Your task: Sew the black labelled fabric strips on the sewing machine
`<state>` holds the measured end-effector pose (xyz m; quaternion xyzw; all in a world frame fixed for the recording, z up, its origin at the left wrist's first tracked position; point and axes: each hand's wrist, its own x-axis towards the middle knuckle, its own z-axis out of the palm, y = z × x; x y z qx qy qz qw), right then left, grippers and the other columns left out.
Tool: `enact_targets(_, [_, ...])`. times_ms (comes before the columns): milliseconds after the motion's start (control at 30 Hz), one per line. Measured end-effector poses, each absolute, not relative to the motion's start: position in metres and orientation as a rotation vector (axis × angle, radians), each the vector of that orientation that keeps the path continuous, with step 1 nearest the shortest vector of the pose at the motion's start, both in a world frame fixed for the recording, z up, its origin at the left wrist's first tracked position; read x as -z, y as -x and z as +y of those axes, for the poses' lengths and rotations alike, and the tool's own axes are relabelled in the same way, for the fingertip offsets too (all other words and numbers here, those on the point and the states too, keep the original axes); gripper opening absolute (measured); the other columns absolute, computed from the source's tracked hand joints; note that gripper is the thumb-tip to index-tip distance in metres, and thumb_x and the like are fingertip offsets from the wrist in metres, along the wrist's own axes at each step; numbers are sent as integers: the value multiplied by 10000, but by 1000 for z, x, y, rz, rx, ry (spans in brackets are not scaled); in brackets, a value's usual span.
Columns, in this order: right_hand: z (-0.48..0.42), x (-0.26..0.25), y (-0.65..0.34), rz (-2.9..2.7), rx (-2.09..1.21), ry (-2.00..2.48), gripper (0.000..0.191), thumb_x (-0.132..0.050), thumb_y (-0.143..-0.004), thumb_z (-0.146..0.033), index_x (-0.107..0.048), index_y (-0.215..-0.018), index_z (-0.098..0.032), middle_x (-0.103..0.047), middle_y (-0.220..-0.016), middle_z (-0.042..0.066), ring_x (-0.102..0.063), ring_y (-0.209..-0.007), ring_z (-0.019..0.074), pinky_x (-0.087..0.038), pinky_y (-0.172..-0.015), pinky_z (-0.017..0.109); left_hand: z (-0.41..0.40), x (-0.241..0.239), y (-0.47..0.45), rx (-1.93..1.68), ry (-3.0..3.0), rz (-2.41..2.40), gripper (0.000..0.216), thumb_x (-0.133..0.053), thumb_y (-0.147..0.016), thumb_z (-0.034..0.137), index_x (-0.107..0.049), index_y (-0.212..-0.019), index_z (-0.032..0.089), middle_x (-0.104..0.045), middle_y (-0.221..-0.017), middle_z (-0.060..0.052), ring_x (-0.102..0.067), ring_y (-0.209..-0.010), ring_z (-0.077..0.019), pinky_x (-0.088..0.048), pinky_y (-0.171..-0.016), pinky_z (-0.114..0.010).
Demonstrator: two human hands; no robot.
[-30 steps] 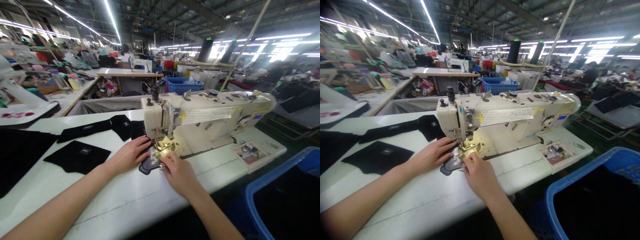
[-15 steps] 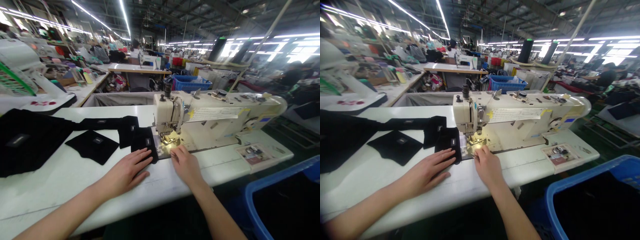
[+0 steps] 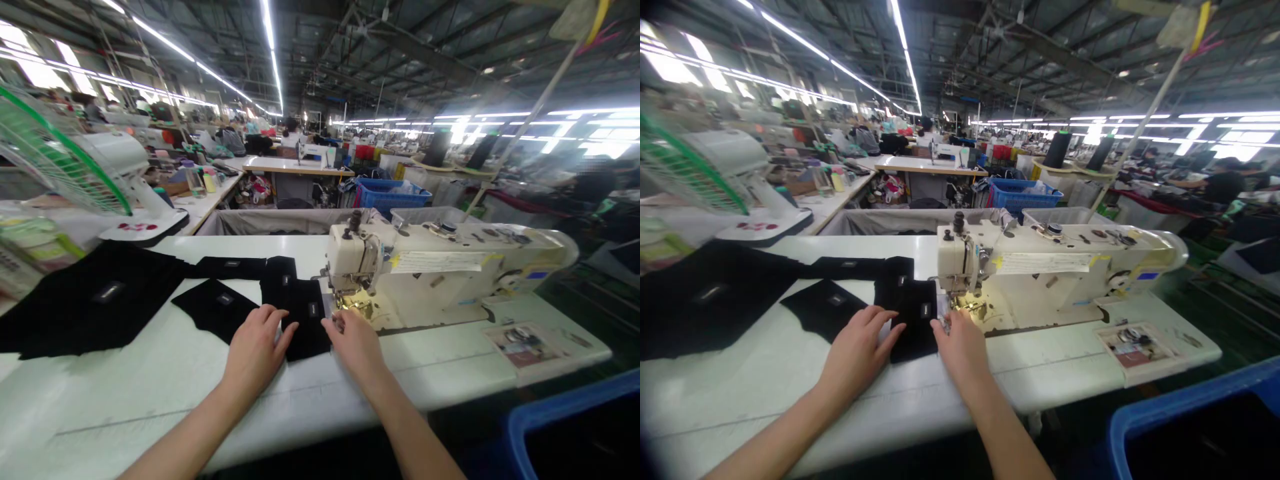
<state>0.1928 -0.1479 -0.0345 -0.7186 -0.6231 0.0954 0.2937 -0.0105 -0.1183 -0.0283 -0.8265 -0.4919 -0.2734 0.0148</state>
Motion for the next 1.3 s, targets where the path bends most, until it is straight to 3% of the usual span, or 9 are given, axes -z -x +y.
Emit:
enact_targets(133, [-140, 38, -178, -1623, -306, 1921, 130, -703, -854, -323, -640, -857, -210, -680, -773, 33, -678, -699, 231, -441, -625, 298, -114, 28, 12, 711, 2609, -1717, 221, -654, -900, 399, -666, -862, 182, -642, -909, -100, -634, -873, -308, -553, -743, -453])
enact_targets(300, [-146, 41, -167, -1620, -409, 1758, 130, -599, -881, -267, -553, -762, -240, -647, -697, -7, -663, -667, 200, -459, -619, 280, -120, 29, 11, 905, 2730, -1706, 111, -617, -891, 276, -591, -806, 209, -637, -890, -63, -622, -855, -261, -538, -767, -425])
enact_targets(400, [-150, 33, -159, -1599, -477, 1608, 80, -516, -927, -266, -581, -905, -225, -706, -789, 18, -705, -735, 198, -510, -669, 288, -117, 28, 18, 1173, 2643, -1787, 109, -587, -905, 316, -594, -868, 214, -654, -903, -60, -634, -869, -252, -545, -797, -426])
enact_targets(533, [-134, 3, -145, -1589, -520, 1439, 308, -486, -937, -241, -598, -1224, -228, -762, -976, 41, -733, -862, 200, -542, -747, 304, -85, 20, 38, 1335, 2427, -1989, 231, -513, -919, 278, -599, -1105, 172, -696, -1007, -101, -672, -871, -243, -562, -829, -436])
enact_targets(800, [-50, -73, -117, -1546, -443, 1198, 307, -456, -980, -263, -692, -1172, -230, -732, -1207, 50, -662, -1128, 195, -478, -1002, 330, -34, -7, 70, 1135, 2249, -2205, 288, -465, -933, 279, -649, -1111, 147, -732, -1040, -116, -713, -936, -246, -562, -847, -372])
enact_targets(967, [-53, -33, -118, -1528, -565, 1292, 262, -483, -987, -246, -712, -1106, -204, -750, -1126, 71, -684, -1062, 208, -522, -959, 363, -55, -23, 99, 800, 2059, -2322, 453, -455, -934, 403, -604, -1246, 111, -622, -1233, -218, -584, -1172, -404, -509, -914, -522])
enact_targets(1067, [-65, 11, -123, -1553, -719, 1442, 151, -598, -983, -264, -700, -1030, -162, -734, -1033, 62, -698, -927, 198, -565, -869, 393, -60, -22, 123, 614, 1901, -2467, 559, -502, -885, 468, -583, -1226, 33, -578, -1212, -300, -521, -1199, -502, -496, -872, -599])
enact_targets(1167, [-71, 35, -127, -1587, -840, 1540, 244, -653, -978, -346, -656, -1123, -150, -686, -1097, 60, -684, -929, 195, -580, -833, 403, -53, -15, 140, 485, 1857, -2594, 498, -596, -812, 506, -644, -1051, 72, -597, -1148, -276, -584, -1121, -470, -515, -855, -545])
enact_targets(1300, [-64, 25, -123, -1570, -907, 1532, 267, -646, -983, -347, -642, -1171, -158, -667, -1154, 71, -674, -971, 206, -582, -839, 406, -40, -8, 150, 452, 1919, -2634, 390, -668, -742, 482, -656, -921, 136, -621, -1113, -214, -604, -1100, -419, -521, -853, -471])
